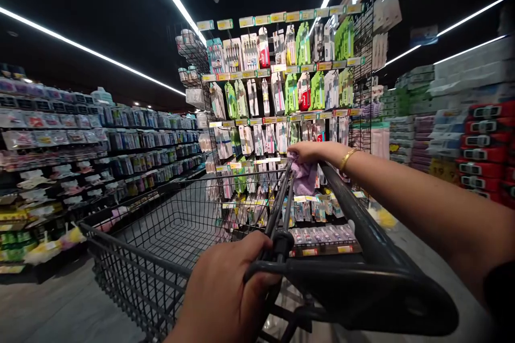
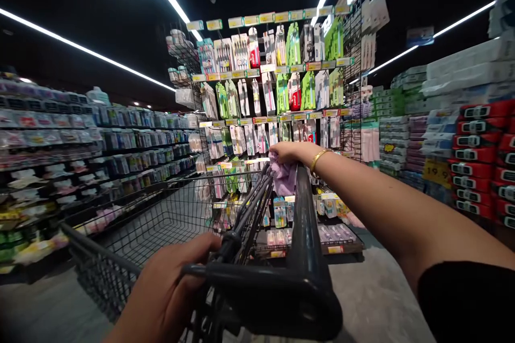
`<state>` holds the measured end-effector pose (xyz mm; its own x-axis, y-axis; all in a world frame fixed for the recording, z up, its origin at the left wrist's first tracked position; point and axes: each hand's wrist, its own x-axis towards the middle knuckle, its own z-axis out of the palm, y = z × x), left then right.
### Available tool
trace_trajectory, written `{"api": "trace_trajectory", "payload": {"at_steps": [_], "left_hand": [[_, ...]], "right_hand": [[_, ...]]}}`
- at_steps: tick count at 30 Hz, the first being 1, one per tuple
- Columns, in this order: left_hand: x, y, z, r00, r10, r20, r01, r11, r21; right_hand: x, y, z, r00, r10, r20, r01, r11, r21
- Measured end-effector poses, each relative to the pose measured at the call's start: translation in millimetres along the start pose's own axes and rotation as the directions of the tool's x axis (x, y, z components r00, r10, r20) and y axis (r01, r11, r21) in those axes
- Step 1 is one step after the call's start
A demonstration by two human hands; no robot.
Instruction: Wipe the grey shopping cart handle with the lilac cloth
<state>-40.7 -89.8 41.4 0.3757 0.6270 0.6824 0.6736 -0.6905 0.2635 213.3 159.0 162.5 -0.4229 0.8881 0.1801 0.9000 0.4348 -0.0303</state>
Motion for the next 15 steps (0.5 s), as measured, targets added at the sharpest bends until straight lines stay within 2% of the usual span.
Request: {"api": "trace_trajectory", "payload": {"at_steps": [4,9,15], "left_hand": [[1,-2,-1.6,1.0,-0.005,0.0,0.005,1.0,-0.014],[-4,-5,-9.1,1.0,-0.017,0.01,0.018,0.998,-0.062],[-4,-11,-5.0,1.0,0.014,-0.027,-0.016,0.998,-0.059]], "right_hand": [[7,1,-1,0.999,-0.006,0.05,0.003,0.999,0.047],[1,1,-16,0.981,-0.107,0.162,0.08,0.983,0.165],[33,18,-4,0.992,-0.014,0.127,0.009,0.999,0.044]]}}
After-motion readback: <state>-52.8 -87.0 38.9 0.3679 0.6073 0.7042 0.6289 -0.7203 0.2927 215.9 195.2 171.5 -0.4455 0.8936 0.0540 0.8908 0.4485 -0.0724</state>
